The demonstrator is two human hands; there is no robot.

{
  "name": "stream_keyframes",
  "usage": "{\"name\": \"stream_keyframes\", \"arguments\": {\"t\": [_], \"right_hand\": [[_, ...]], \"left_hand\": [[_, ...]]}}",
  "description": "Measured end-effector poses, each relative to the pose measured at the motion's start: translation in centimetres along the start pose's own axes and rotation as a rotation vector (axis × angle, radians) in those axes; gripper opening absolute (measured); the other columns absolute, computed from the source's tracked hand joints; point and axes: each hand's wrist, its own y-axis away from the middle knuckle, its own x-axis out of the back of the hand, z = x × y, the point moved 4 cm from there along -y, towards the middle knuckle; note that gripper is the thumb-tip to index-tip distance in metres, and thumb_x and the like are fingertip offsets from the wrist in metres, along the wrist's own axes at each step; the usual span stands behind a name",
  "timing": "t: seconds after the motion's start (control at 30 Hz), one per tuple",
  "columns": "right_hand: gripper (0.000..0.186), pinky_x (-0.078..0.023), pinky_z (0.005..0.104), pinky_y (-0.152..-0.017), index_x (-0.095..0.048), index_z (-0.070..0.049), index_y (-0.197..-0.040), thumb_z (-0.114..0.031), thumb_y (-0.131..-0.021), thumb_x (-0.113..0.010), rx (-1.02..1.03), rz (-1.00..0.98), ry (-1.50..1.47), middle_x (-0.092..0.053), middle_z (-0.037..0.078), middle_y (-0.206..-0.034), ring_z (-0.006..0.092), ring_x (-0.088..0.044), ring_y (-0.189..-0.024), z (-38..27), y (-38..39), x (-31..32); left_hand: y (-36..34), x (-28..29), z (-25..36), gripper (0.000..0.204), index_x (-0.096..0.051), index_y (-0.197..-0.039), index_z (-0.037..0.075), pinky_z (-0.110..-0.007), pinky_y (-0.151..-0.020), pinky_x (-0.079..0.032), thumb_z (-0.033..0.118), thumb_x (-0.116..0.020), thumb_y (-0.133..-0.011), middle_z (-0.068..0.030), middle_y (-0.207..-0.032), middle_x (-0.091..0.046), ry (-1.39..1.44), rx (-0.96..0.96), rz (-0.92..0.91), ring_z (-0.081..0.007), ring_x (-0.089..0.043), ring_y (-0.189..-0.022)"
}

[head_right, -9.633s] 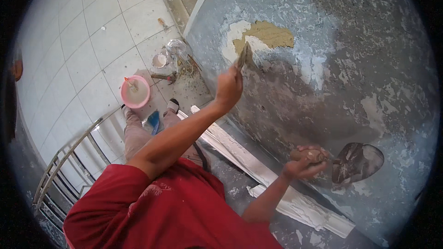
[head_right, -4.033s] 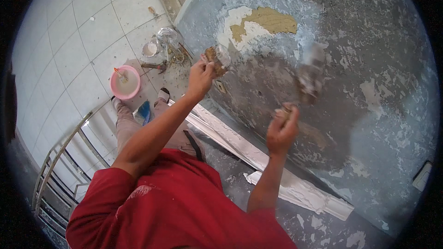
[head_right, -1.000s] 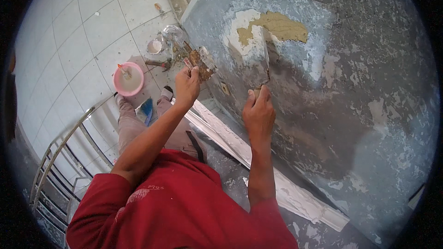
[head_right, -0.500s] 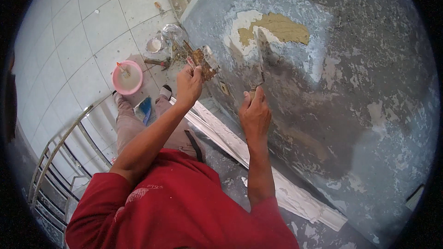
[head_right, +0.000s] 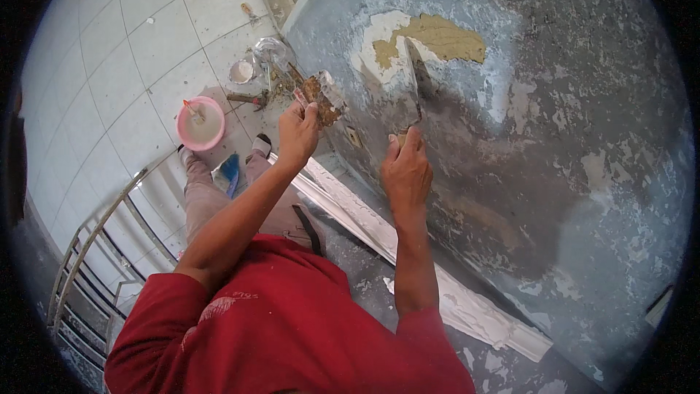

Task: The person applies putty to a damaged wall section using a putty knife and a trowel.

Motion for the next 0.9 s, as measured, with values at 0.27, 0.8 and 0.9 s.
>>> {"name": "stream_keyframes", "arguments": {"t": [0.27,0.8,0.9], "right_hand": [[0.036,-0.05,0.0503,-0.068,-0.047,0.003,-0.121,-0.021,-0.095,-0.054,0.011,-0.021,0.005,-0.061,0.028,-0.1,0.046,-0.063,-0.082,-0.3,-0.3,0.4],[0.037,-0.051,0.0511,-0.067,-0.047,0.002,-0.122,-0.022,-0.095,-0.054,0.059,0.087,0.007,-0.062,0.026,-0.1,0.0443,-0.064,-0.082,-0.6,0.2,-0.2],[0.037,-0.051,0.0508,-0.066,-0.047,0.002,-0.122,-0.022,-0.095,-0.054,0.05,0.089,-0.013,-0.062,0.026,-0.098,0.0447,-0.064,-0.082,-1.4,0.4,0.8]], "left_hand": [[0.2,-0.4,0.0,0.023,-0.064,-0.102,-0.003,-0.036,-0.07,-0.048,0.013,-0.049,-0.094,-0.0149,-0.077,-0.066,-0.053,0.111,-0.088,-0.0222,-0.061,-0.069],[-0.4,-0.2,-0.8,0.022,-0.064,-0.1,-0.002,-0.036,-0.069,-0.047,0.015,-0.051,-0.093,-0.0167,-0.073,-0.063,-0.047,0.083,-0.071,-0.0234,-0.06,-0.067],[-0.4,0.0,-0.7,0.021,-0.063,-0.094,-0.002,-0.037,-0.066,-0.046,0.016,-0.051,-0.093,-0.0163,-0.068,-0.059,-0.067,0.067,-0.053,-0.0232,-0.055,-0.062]]}}
